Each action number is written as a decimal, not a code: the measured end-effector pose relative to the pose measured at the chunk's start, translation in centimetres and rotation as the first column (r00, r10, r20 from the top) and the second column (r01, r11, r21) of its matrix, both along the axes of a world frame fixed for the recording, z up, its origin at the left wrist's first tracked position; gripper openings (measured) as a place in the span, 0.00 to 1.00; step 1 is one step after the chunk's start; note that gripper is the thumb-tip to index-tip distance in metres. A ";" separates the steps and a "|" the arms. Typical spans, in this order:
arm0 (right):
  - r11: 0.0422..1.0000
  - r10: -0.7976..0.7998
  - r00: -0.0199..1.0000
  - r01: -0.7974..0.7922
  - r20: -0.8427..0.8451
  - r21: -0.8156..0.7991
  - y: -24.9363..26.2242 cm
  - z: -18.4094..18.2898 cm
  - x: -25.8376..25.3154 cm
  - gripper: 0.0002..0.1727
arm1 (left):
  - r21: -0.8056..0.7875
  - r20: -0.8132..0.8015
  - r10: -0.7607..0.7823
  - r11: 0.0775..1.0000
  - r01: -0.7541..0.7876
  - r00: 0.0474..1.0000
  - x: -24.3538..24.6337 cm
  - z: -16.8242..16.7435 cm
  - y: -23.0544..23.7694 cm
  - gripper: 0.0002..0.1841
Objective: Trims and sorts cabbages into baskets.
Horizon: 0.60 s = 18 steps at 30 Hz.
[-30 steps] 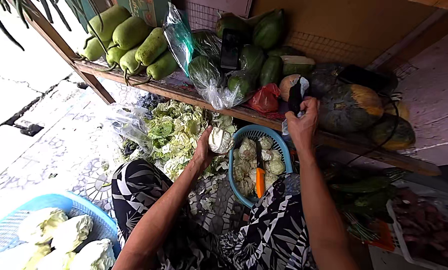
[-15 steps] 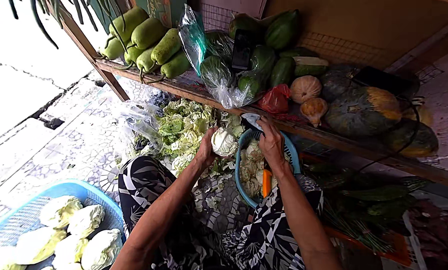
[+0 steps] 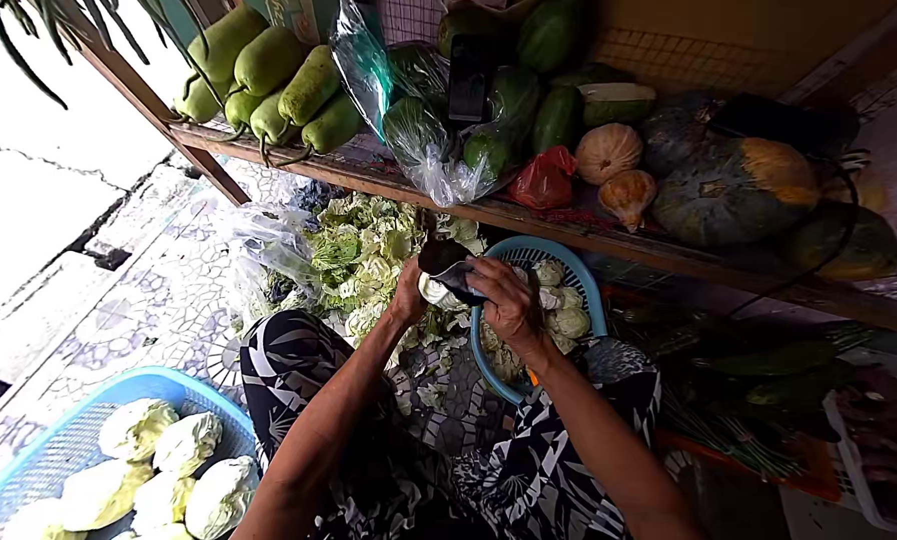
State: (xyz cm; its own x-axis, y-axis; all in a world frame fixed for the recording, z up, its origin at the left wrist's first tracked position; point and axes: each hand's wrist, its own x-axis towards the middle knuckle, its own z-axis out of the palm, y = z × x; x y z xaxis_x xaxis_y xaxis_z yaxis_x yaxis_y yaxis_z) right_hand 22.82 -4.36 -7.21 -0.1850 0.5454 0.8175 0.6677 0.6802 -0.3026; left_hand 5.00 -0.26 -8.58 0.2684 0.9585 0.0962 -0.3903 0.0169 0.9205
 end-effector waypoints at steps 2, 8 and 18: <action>0.981 -0.127 0.985 0.143 0.120 -0.130 0.8 -0.2 1.8 0.16 | 0.030 -0.003 -0.026 0.999 0.026 1.000 -0.3 -0.1 0.2 0.22; 0.577 -0.479 0.868 0.202 -0.128 -0.791 1.7 0.7 4.5 0.25 | -0.398 0.276 0.023 0.913 0.092 0.961 0.1 2.0 0.2 0.33; 0.986 -0.165 0.982 0.161 -0.089 -0.050 0.1 -1.8 0.5 0.22 | -0.589 0.365 0.191 0.805 0.067 0.911 1.5 1.3 0.1 0.22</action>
State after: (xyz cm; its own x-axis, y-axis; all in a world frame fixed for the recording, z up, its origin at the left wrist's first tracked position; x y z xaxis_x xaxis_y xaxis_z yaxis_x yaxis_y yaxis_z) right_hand 23.35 -4.24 -8.99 -0.0161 0.5962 0.8027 0.7363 0.5502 -0.3939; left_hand 6.50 -0.13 -7.32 0.2695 0.8772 -0.3973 -0.7290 0.4554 0.5110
